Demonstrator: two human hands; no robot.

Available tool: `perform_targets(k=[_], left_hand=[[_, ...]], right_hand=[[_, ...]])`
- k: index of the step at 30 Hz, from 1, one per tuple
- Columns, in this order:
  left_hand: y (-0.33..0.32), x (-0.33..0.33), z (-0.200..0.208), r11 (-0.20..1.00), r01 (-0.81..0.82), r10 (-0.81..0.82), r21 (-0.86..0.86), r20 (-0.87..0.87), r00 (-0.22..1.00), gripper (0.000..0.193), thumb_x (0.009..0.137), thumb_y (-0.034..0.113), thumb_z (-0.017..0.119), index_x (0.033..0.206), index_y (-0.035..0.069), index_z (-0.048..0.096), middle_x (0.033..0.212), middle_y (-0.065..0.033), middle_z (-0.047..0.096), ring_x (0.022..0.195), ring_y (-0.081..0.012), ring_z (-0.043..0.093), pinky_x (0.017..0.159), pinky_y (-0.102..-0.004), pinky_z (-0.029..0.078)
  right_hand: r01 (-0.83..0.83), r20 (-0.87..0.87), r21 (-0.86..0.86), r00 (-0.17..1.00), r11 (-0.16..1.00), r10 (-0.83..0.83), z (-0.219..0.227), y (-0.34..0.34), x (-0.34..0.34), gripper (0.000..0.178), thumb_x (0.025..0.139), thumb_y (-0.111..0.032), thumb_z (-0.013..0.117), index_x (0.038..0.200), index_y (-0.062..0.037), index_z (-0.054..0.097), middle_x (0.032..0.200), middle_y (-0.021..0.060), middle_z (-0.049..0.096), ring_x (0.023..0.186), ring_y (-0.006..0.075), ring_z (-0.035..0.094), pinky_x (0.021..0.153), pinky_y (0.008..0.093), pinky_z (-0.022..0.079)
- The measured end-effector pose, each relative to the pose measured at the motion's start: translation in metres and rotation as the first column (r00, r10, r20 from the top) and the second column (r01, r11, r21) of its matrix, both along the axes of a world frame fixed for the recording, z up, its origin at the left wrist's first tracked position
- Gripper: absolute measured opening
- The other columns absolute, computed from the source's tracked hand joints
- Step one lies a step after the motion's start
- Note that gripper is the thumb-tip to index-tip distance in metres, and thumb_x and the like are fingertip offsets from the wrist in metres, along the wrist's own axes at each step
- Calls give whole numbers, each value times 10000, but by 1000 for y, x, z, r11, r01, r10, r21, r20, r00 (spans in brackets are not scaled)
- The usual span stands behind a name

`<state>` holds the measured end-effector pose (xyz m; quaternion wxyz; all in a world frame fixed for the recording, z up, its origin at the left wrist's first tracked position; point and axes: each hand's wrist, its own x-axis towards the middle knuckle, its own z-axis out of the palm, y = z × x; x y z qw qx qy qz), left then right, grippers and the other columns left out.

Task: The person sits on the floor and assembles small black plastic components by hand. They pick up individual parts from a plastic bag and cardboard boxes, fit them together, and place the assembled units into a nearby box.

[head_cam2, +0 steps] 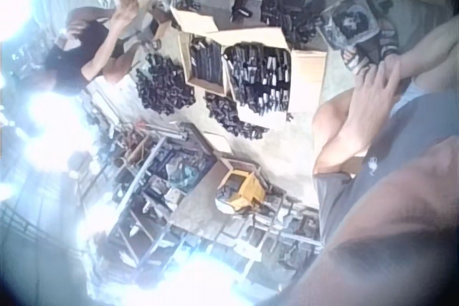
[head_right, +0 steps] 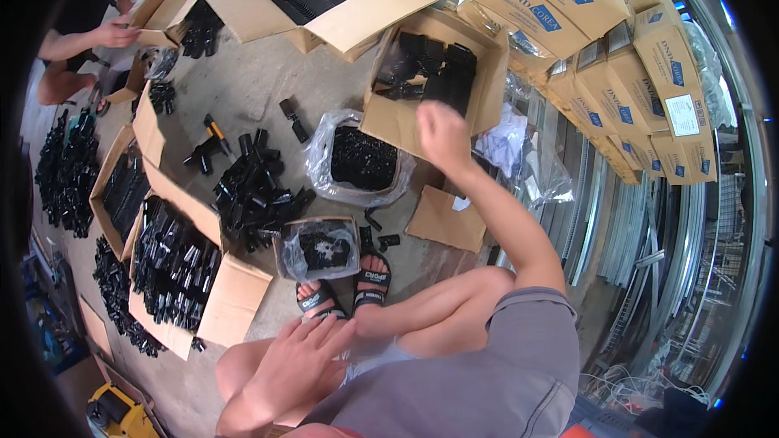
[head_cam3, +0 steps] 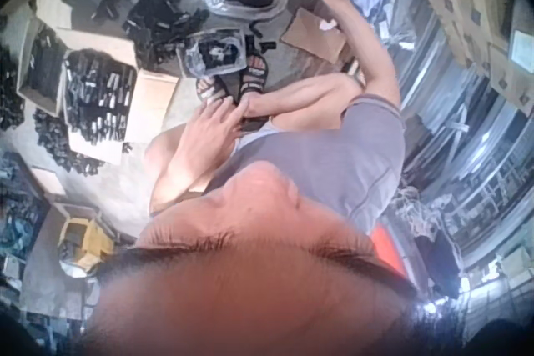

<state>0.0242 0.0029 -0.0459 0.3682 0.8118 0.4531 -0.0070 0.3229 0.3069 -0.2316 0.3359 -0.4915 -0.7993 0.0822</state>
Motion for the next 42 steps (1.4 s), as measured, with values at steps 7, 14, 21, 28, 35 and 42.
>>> perform_targets(k=[7, 14, 21, 28, 35, 42], left_hand=[[27, -20, -18, 981, -8, 18, -196, 46, 999, 659, 907, 283, 607, 1504, 112, 386, 1447, -160, 504, 1299, -334, 509, 1104, -487, 375], [89, -48, -39, 920, -59, 124, -387, 146, 981, 666, 917, 327, 576, 1488, 38, 391, 1429, -205, 510, 1304, -366, 503, 1096, -505, 384], [125, -67, -61, 867, -92, 191, -491, 155, 969, 639, 915, 318, 574, 1457, 14, 430, 1411, -229, 515, 1302, -384, 498, 1110, -496, 381], [130, -72, -69, 874, -55, 139, -483, 140, 980, 628, 922, 328, 575, 1427, -24, 452, 1444, -225, 483, 1325, -372, 477, 1139, -496, 348], [132, -69, -64, 855, -99, 192, -509, 134, 972, 663, 909, 332, 601, 1436, -30, 425, 1413, -227, 512, 1322, -366, 479, 1154, -499, 333], [126, -68, -50, 888, -128, 214, -442, 152, 965, 652, 885, 268, 626, 1432, -29, 431, 1372, -225, 547, 1296, -381, 498, 1153, -486, 344]], right_hand=[[724, 359, -282, 688, 630, -630, -87, 180, 108, 409, 826, -115, 550, 1195, 39, 635, 1162, 294, 658, 1164, 422, 613, 992, 455, 497], [725, 608, -330, 653, 605, -451, -87, 276, 116, 411, 869, -172, 587, 1210, 51, 643, 1232, 296, 626, 1217, 397, 587, 1037, 438, 470], [808, 784, -231, 484, 542, -389, -156, 322, 152, 432, 909, -280, 625, 1240, -4, 647, 1301, 241, 619, 1246, 365, 582, 1052, 419, 475], [845, 686, -180, 474, 503, -551, -136, 295, 118, 438, 908, -369, 645, 1208, -49, 645, 1232, 219, 661, 1170, 368, 631, 993, 454, 517], [831, 577, -106, 499, 547, -646, -123, 268, 114, 422, 906, -356, 647, 1200, -53, 630, 1203, 224, 668, 1119, 394, 645, 986, 465, 515], [507, -253, -625, 589, 594, -768, -104, 230, 123, 331, 953, -208, 595, 1234, -35, 568, 1002, 128, 703, 898, 235, 699, 803, 336, 568]])
